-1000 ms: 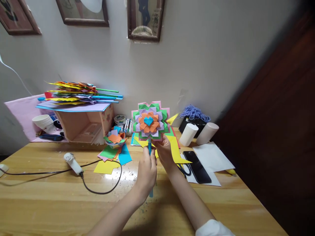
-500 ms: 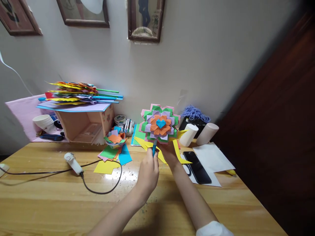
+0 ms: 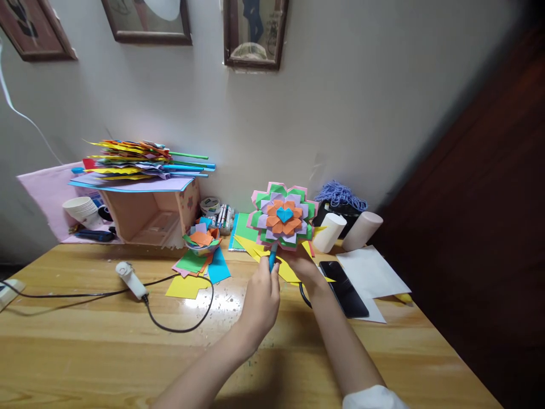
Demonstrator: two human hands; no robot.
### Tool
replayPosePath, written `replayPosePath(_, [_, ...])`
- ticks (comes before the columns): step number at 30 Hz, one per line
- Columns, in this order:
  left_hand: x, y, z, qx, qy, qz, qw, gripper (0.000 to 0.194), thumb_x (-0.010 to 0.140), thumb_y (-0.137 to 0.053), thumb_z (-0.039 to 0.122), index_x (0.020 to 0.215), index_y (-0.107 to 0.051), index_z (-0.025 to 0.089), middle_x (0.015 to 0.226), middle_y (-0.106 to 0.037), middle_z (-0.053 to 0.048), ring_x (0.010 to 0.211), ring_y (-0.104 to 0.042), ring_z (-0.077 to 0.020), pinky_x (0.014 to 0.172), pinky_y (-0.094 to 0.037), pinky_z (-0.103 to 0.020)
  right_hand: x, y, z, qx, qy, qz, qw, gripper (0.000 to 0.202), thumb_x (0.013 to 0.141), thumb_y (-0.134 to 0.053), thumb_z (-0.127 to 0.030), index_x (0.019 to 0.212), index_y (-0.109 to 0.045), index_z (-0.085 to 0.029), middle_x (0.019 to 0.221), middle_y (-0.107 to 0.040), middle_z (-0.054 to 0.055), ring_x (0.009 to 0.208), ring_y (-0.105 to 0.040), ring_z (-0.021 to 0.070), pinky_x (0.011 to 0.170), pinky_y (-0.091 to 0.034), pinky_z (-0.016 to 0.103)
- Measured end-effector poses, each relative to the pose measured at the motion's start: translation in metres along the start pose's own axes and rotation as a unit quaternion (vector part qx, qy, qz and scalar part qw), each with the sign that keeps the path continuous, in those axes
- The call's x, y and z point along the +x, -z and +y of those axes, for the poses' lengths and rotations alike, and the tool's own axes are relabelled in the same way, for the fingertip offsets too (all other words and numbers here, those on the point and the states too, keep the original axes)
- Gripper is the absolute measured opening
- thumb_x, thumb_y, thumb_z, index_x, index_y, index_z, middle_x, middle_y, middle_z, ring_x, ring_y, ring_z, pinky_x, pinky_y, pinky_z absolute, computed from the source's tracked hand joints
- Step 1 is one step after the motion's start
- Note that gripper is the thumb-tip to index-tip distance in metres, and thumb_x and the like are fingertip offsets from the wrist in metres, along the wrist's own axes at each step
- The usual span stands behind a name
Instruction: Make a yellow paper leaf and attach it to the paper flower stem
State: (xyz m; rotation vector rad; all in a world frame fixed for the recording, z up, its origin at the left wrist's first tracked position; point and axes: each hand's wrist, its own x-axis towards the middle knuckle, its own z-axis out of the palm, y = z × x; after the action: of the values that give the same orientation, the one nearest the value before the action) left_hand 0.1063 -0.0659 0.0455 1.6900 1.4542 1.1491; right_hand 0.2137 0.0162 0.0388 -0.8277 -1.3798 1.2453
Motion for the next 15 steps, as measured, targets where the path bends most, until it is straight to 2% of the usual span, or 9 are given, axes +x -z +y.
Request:
replayPosePath(5, [-0.001, 0.001, 0.000, -0.007, 0.007, 0.003, 1.000, 0.019, 0.090, -0.026, 0.033, 0.088, -0.040, 0.021, 0.059, -0.041, 0.003, 0.050, -0.040, -0.0134, 0.049, -0.025, -0.023, -0.003, 0.002, -0.009, 0.009, -0.037, -0.049, 0.998, 0.017, 0.066, -0.070, -0.029, 0.078, -0.065, -0.019, 0.077, -0.065, 0.001, 0.065, -0.056, 0.0147, 0.055, -0.043, 0.025])
replayPosePath(10, [-0.001, 0.001, 0.000, -0.013, 0.003, 0.002, 1.000, 0.019, 0.091, -0.026, 0.033, 0.089, -0.041, 0.021, 0.060, -0.042, 0.003, 0.050, -0.040, -0.0129, 0.050, -0.025, -0.023, -0.005, 0.003, -0.014, 0.047, -0.017, -0.065, 0.997, 0.022, 0.066, -0.069, -0.025, 0.088, -0.067, -0.023, 0.085, -0.066, 0.001, 0.078, -0.057, 0.0172, 0.068, -0.047, 0.029])
replayPosePath(15, [0.000, 0.001, -0.002, -0.018, 0.013, 0.009, 1.000, 0.020, 0.091, -0.026, 0.034, 0.093, -0.041, 0.021, 0.058, -0.040, 0.004, 0.051, -0.041, -0.0131, 0.050, -0.025, -0.023, -0.001, 0.006, -0.002, 0.057, -0.036, -0.087, 0.994, 0.015, 0.064, -0.070, -0.028, 0.077, -0.068, -0.020, 0.076, -0.067, 0.001, 0.074, -0.059, 0.0180, 0.066, -0.048, 0.030])
